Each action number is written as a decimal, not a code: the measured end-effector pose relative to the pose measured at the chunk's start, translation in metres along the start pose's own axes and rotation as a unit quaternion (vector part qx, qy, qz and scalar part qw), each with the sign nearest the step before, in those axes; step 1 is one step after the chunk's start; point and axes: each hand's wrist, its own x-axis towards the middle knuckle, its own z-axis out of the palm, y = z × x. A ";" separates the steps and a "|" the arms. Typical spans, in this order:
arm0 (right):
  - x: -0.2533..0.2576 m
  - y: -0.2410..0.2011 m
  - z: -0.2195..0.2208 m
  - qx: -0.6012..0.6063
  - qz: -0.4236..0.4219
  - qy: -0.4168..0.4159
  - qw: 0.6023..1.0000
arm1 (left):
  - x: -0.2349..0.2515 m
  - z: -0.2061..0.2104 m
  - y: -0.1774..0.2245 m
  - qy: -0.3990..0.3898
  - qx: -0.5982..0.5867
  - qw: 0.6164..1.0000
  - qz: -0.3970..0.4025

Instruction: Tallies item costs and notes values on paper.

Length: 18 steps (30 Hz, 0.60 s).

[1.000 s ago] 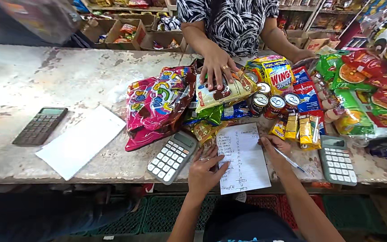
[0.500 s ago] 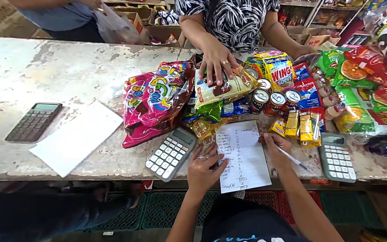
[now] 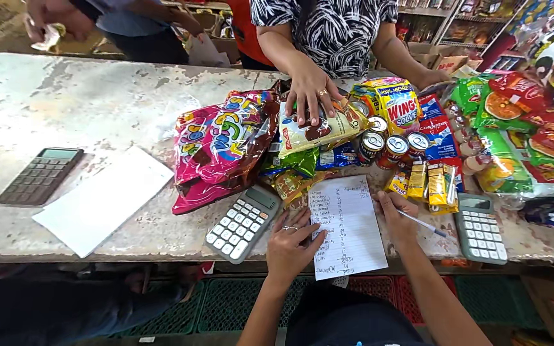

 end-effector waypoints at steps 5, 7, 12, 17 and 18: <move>-0.005 -0.051 0.032 0.006 0.003 -0.027 1.000 | 0.002 0.000 0.001 0.001 -0.004 1.000 0.000; -0.002 -0.052 0.042 -0.016 0.015 -0.055 0.998 | 0.002 0.000 0.000 0.000 -0.004 1.000 0.001; 0.002 -0.020 0.057 -0.060 -0.023 -0.091 0.994 | 0.003 0.000 0.001 0.000 -0.002 1.000 0.000; -0.004 -0.023 0.059 -0.063 -0.070 -0.095 0.991 | 0.004 0.000 0.002 -0.005 -0.005 1.000 -0.014; -0.005 -0.025 0.060 -0.068 -0.076 -0.096 0.990 | 0.005 0.000 0.001 -0.002 -0.005 1.000 -0.014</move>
